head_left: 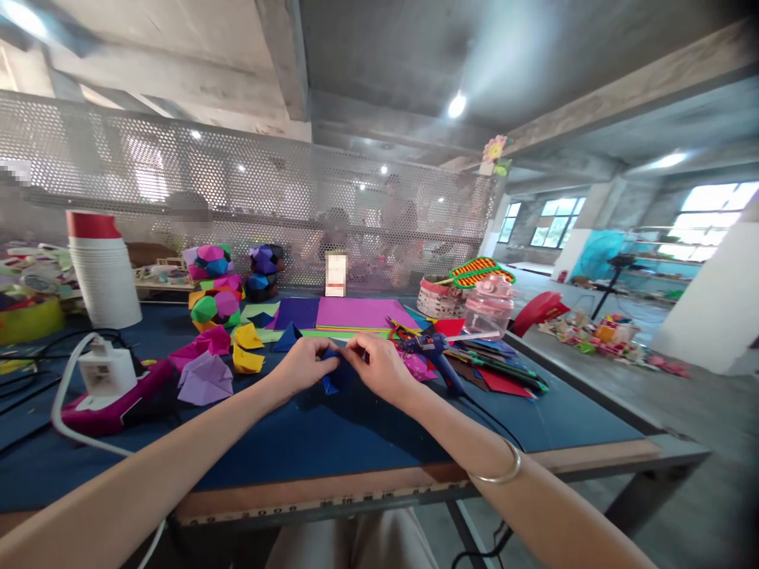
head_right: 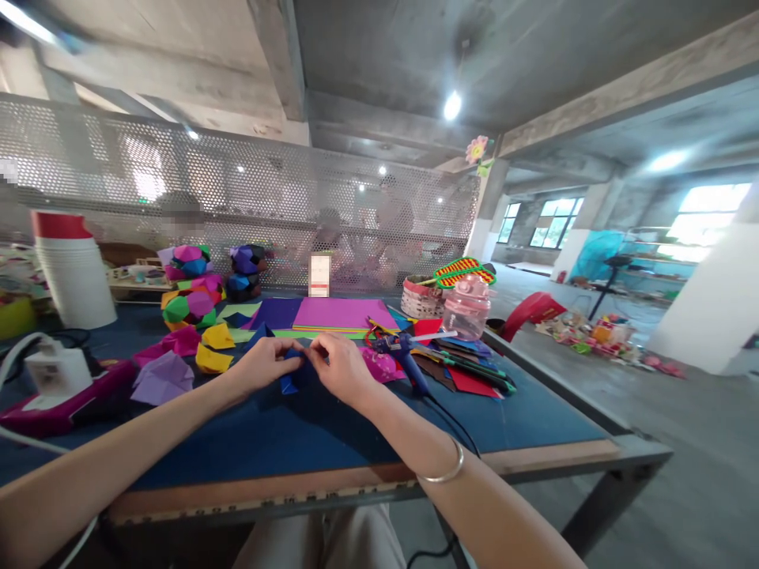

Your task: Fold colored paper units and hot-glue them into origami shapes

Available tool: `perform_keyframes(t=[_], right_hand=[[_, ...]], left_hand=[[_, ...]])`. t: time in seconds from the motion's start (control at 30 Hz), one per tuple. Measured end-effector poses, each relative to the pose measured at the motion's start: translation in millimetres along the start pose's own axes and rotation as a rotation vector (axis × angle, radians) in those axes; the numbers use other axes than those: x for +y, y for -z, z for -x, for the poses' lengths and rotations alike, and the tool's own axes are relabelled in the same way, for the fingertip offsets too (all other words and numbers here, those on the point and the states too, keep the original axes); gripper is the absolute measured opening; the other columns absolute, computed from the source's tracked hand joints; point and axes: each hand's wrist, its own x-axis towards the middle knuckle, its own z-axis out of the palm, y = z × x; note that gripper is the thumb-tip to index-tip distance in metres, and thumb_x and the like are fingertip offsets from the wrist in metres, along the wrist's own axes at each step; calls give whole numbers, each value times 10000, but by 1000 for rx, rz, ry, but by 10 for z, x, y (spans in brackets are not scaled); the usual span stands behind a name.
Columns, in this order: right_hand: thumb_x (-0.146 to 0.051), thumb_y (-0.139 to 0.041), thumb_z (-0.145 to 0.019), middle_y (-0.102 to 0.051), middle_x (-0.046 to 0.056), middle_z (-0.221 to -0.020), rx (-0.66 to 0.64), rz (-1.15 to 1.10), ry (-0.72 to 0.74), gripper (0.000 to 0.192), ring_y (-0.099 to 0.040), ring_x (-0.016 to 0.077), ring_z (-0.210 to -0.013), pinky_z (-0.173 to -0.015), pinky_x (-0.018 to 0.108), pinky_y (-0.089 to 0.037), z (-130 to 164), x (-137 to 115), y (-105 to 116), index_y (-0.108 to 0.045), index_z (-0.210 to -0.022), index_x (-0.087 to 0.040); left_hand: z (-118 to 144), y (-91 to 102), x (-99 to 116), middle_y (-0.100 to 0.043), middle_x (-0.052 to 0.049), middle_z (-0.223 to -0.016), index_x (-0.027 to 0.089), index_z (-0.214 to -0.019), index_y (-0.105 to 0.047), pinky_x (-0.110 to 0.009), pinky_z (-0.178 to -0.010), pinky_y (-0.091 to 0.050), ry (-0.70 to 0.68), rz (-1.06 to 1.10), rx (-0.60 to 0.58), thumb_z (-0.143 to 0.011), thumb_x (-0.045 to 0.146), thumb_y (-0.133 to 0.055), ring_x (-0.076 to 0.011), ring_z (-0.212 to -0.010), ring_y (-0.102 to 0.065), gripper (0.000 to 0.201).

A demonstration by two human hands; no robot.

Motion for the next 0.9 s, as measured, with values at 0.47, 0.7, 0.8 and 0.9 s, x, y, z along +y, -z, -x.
perform_keyframes(t=[0.47,0.7,0.8,0.9], right_hand=[[-277,-482,-917,-614,39,-853,-43,79,19,168,-562,153,-824,-729,254,-407,1,-89,121,-567,-803,-189],[-339,-444,-920,-617,44,-825,-74,234,-133,217,-579,173,-784,-705,278,-429,437,-234,695,-563,-794,-209],[-408,-446,-896,-613,42,-749,-70,413,-252,273,-583,184,-701,-649,291,-425,754,-36,982,-542,-723,-220],[-517,-468,-838,-641,57,-760,47,668,-488,318,-595,220,-655,-555,305,-398,954,273,1190,-565,-742,-230]], left_hand=[[74,47,147,-628,-11,-683,116,-841,-671,-242,-542,-500,290,414,-173,-605,231,-664,-129,-618,-586,262],[28,90,108,-621,-6,-608,101,-836,-670,-223,-494,-483,338,466,-53,-601,185,-655,-113,-545,-575,250],[10,97,105,-638,-13,-603,107,-837,-663,-246,-511,-505,353,486,-1,-607,170,-649,-122,-539,-588,239],[-3,92,79,-641,-19,-599,105,-809,-663,-247,-504,-507,340,486,16,-614,163,-646,-126,-529,-592,204]])
